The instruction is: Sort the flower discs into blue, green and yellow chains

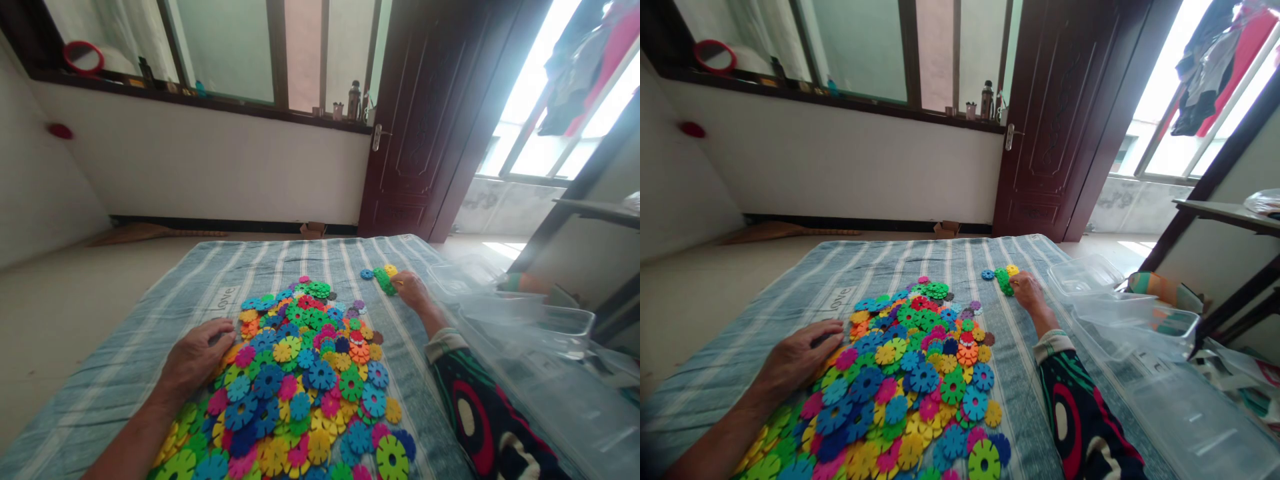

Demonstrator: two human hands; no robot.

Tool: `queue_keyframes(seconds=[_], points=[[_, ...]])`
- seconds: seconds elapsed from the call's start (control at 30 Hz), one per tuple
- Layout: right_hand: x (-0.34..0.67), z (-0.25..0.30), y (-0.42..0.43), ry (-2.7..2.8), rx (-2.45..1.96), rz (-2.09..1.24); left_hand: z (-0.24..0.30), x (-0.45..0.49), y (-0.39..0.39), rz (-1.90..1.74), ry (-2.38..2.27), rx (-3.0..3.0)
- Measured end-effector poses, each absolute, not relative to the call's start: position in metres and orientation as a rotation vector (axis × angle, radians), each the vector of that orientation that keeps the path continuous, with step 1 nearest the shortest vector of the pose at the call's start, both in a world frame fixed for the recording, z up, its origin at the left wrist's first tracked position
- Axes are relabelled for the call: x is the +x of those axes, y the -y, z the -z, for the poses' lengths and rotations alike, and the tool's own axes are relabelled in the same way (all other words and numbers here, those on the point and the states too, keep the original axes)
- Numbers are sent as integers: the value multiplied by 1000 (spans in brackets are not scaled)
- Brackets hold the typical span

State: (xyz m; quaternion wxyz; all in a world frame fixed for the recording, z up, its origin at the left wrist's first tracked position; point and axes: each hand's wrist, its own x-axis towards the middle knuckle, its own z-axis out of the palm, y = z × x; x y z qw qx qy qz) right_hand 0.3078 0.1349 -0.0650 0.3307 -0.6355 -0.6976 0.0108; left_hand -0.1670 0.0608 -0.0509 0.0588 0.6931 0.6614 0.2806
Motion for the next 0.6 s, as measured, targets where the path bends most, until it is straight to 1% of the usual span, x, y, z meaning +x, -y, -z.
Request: queue_keyframes(seconds=[0.3,0.6], points=[[323,73,-134,1844,-1643,-22,45,-163,-59,-822,-2013,2062],[317,80,-137,1882,-1599,10,47,-164,-60,-841,-2019,2076]])
